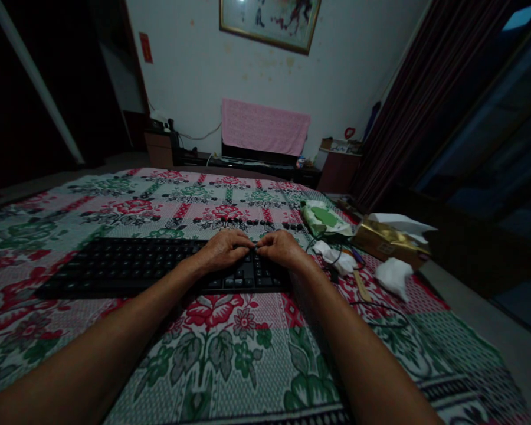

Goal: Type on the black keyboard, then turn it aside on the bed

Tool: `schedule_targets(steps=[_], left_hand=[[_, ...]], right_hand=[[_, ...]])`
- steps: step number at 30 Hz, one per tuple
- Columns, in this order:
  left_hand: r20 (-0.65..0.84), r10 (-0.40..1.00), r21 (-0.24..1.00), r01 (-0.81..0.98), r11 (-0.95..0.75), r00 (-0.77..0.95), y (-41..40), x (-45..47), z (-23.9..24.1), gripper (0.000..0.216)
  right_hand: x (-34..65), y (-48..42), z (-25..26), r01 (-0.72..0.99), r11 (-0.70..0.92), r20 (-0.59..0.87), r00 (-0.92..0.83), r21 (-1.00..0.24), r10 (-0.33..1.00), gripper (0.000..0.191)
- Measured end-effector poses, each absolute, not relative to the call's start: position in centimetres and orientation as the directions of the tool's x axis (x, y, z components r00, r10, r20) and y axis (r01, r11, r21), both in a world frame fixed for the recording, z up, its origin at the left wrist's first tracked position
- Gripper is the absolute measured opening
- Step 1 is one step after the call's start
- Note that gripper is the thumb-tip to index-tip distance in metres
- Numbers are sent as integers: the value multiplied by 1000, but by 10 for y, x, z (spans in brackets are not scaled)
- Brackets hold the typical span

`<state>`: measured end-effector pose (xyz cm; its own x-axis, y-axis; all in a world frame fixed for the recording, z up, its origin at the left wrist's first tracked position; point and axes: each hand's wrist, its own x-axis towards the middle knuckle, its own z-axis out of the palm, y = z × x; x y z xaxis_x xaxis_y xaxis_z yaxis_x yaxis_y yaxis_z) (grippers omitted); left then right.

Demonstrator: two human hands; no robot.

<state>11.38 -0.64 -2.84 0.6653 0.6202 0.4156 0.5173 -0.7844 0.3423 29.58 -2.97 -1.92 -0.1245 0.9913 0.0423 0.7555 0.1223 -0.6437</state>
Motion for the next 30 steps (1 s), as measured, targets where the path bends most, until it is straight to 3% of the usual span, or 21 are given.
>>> schedule_targets(steps=[16,26,30], left_hand=[[356,597,308,512,-801,719,-6,112,-29,31],[319,637,312,557,-769,701,-9,113,-28,34],[319,629,310,548,-776,709,-8,113,-28,33]], right_hand=[[304,-30,-22,784,222,42,-244,-580,969,28],[295,-41,-6,839,391,154,-360,-378,920,24],[292,-44,-3,862,388,150,-358,-325,922,21]])
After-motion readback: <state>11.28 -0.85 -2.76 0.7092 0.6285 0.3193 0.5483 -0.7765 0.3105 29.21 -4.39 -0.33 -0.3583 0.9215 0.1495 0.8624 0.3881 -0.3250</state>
